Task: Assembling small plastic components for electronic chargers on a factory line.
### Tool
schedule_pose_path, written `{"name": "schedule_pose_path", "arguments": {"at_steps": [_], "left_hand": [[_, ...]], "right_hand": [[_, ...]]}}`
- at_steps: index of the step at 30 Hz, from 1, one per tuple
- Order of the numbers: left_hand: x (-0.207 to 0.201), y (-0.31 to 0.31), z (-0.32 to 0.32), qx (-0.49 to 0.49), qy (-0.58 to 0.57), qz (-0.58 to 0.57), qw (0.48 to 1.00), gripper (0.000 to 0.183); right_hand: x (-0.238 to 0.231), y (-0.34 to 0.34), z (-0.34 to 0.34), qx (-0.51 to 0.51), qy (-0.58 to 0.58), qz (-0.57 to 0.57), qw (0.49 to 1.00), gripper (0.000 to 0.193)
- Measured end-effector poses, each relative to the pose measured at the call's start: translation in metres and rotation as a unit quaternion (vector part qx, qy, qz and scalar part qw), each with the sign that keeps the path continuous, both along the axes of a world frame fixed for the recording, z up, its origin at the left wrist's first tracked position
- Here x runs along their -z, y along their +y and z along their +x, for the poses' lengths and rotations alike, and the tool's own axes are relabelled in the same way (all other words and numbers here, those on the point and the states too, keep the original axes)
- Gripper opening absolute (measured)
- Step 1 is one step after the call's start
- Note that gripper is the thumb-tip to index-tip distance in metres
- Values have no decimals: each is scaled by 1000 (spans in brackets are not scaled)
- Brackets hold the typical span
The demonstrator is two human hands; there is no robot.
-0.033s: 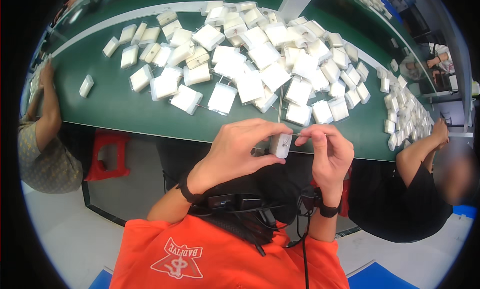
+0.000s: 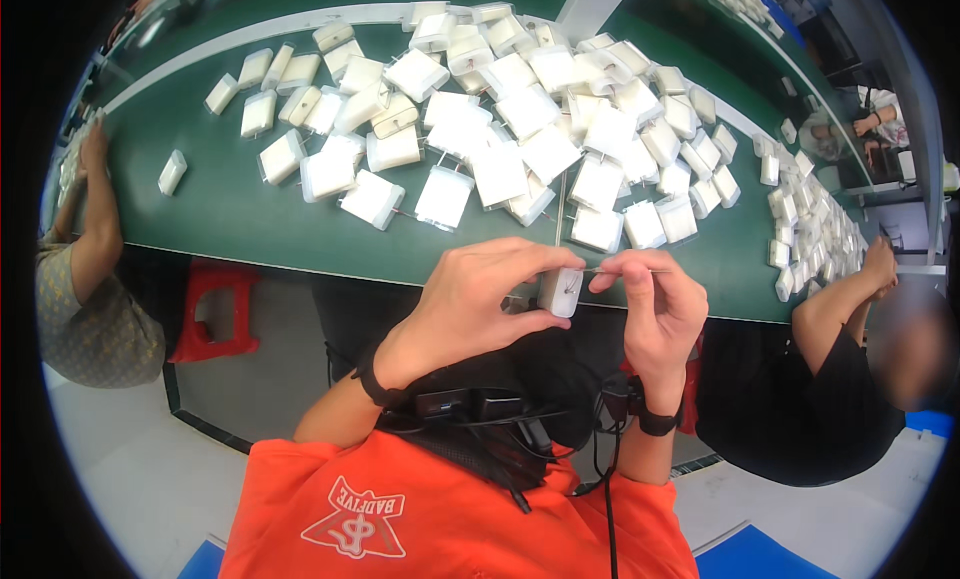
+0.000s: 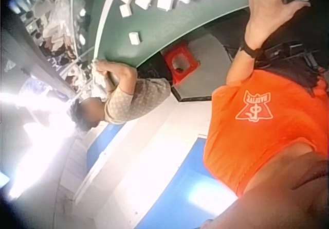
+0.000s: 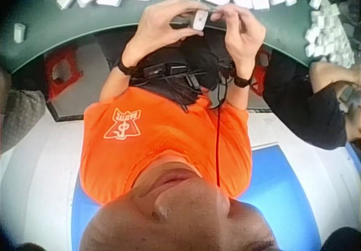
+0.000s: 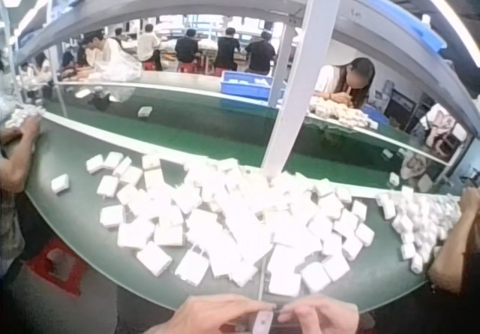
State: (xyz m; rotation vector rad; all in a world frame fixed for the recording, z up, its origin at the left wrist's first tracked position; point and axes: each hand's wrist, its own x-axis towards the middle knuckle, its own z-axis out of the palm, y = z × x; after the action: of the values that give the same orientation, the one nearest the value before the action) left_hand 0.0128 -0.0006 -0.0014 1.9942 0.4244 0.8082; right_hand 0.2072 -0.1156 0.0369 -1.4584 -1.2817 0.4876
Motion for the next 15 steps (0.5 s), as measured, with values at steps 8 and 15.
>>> {"name": "schedule_pose_path", "arguments": {"at_steps": [8,15], "left_hand": [[0,0,0,2,-5,4,1000,53],[-3,-2,1,-1,8,-3,1000,54]], "right_hand": [[-9,2,-1,-5,-57,0,998,8],[-29,8,-14,-1,-180,-20,983,2]]}}
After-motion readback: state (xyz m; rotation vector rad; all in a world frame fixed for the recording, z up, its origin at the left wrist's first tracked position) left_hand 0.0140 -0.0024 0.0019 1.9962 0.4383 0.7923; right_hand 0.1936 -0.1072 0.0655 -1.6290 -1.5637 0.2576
